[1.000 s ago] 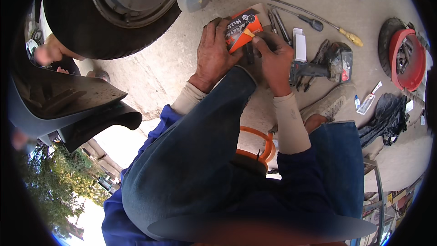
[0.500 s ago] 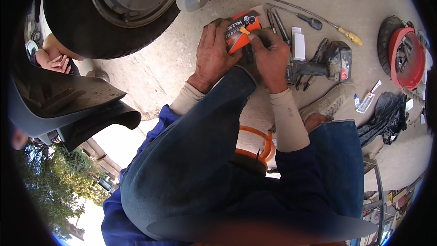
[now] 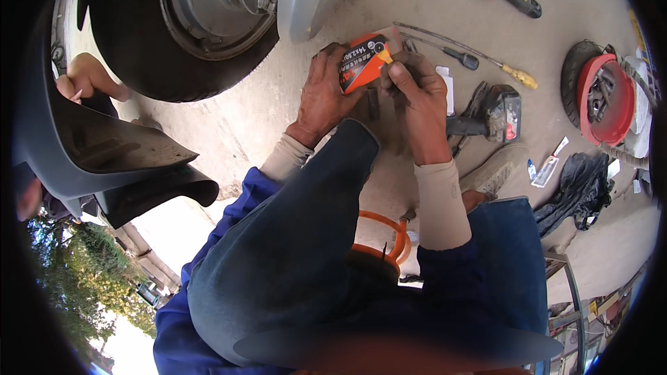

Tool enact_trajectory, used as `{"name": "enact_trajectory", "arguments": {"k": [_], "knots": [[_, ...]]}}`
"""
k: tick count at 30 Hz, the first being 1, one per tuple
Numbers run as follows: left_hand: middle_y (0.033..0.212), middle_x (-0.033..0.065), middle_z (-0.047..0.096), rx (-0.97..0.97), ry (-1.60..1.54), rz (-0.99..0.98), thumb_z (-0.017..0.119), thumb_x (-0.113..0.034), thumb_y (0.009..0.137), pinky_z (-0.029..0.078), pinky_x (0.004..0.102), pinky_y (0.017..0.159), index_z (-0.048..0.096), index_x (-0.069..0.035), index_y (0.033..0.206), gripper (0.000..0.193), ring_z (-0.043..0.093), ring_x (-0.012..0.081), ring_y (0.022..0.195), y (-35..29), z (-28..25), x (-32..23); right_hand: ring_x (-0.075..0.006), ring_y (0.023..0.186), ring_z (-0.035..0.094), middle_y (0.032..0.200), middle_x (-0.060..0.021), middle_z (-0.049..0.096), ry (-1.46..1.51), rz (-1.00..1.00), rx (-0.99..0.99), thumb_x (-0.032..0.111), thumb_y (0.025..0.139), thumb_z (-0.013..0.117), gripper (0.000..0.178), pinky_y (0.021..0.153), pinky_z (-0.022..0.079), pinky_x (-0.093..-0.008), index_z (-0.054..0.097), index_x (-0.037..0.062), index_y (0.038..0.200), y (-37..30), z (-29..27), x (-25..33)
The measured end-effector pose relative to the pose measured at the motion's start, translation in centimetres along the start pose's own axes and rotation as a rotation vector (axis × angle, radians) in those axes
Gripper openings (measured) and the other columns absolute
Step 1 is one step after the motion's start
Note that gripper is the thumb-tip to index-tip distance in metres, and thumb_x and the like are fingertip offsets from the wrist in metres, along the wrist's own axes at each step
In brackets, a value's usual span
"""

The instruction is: The person opens a small orange box and uses a yellow stick to apply a substance to a crack on the scooter's rear body panel. They repeatedly dip the stick into the box and spread the material along the crack, then wipe the stick on a black plastic bag.

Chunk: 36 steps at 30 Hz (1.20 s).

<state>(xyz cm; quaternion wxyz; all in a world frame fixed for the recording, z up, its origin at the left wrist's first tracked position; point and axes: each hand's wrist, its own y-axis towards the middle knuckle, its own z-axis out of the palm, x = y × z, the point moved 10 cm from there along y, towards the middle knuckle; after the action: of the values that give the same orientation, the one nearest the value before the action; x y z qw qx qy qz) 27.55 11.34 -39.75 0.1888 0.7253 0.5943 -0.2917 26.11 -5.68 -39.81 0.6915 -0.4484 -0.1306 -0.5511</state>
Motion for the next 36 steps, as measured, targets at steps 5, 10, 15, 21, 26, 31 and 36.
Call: {"name": "enact_trajectory", "arguments": {"k": [5, 10, 15, 21, 26, 31, 36], "knots": [[0.149, 0.026, 0.05, -0.03, 0.044, -0.05, 0.092, -0.028, 0.081, 0.043, 0.053, 0.117, 0.043, 0.002, 0.152, 0.091, 0.048, 0.0494, 0.138, 0.2, -1.9, 0.2, -0.013, 0.079, 0.064, 0.093, -0.0068, 0.072, 0.014, -0.134, 0.026, 0.011, 0.105, 0.072, 0.016, 0.074, 0.054, -0.0285, 0.068, -0.0012, 0.116, 0.3, 3.3, 5.9], [0.141, 0.0247, 0.058, -0.158, -0.179, -0.115, 0.085, -0.018, 0.091, 0.047, 0.0472, 0.114, 0.048, 0.003, 0.146, 0.07, 0.057, 0.0429, 0.134, -1.9, -4.1, 1.1, -0.0138, 0.083, 0.07, 0.096, -0.0084, 0.075, -0.017, -0.285, -0.037, 0.01, 0.105, 0.073, 0.015, 0.078, 0.058, -0.0282, 0.07, -0.002, 0.114, 1.0, 6.2, 8.6], [0.141, 0.0222, 0.06, -0.175, -0.301, -0.179, 0.082, -0.012, 0.092, 0.048, 0.0451, 0.115, 0.05, 0.003, 0.144, 0.063, 0.061, 0.0371, 0.133, -1.8, -4.4, 0.9, -0.0129, 0.086, 0.072, 0.097, -0.0075, 0.077, 0.039, -0.318, -0.063, 0.007, 0.104, 0.074, 0.016, 0.079, 0.059, -0.0266, 0.071, -0.0028, 0.115, 1.8, 8.1, 7.8], [0.145, 0.0174, 0.06, -0.17, -0.446, -0.221, 0.078, -0.011, 0.098, 0.045, 0.0441, 0.12, 0.049, 0.003, 0.148, 0.059, 0.058, 0.0292, 0.136, -1.8, -4.5, 0.8, -0.012, 0.087, 0.072, 0.096, -0.0074, 0.077, -0.124, -0.4, -0.098, 0.005, 0.101, 0.077, 0.017, 0.081, 0.058, -0.0259, 0.073, -0.0037, 0.114, 2.6, 8.8, 7.8], [0.142, 0.02, 0.062, -0.168, -0.448, -0.227, 0.08, -0.011, 0.096, 0.048, 0.0427, 0.116, 0.049, 0.004, 0.146, 0.061, 0.062, 0.0319, 0.132, -1.8, -4.3, 0.8, -0.0095, 0.086, 0.068, 0.094, -0.0048, 0.075, -0.189, -0.449, -0.079, 0.006, 0.1, 0.079, 0.016, 0.079, 0.055, -0.0238, 0.074, -0.0033, 0.113, 2.8, 9.6, 8.6], [0.14, 0.0214, 0.063, -0.172, -0.428, -0.213, 0.082, -0.012, 0.095, 0.049, 0.0424, 0.113, 0.049, 0.005, 0.145, 0.062, 0.064, 0.0334, 0.131, -1.7, -4.3, 0.8, -0.0097, 0.085, 0.069, 0.095, -0.0043, 0.076, -0.194, -0.45, -0.07, 0.005, 0.099, 0.08, 0.017, 0.08, 0.056, -0.0245, 0.075, -0.0041, 0.112, 2.9, 9.8, 8.7], [0.14, 0.0211, 0.063, -0.169, -0.425, -0.217, 0.081, -0.011, 0.095, 0.05, 0.0424, 0.112, 0.049, 0.004, 0.145, 0.06, 0.065, 0.0333, 0.129, -1.6, -4.5, 0.4, -0.0093, 0.085, 0.069, 0.095, -0.004, 0.076, -0.193, -0.449, -0.065, 0.005, 0.099, 0.08, 0.017, 0.079, 0.056, -0.0243, 0.075, -0.004, 0.112, 3.0, 10.2, 8.8]]}}
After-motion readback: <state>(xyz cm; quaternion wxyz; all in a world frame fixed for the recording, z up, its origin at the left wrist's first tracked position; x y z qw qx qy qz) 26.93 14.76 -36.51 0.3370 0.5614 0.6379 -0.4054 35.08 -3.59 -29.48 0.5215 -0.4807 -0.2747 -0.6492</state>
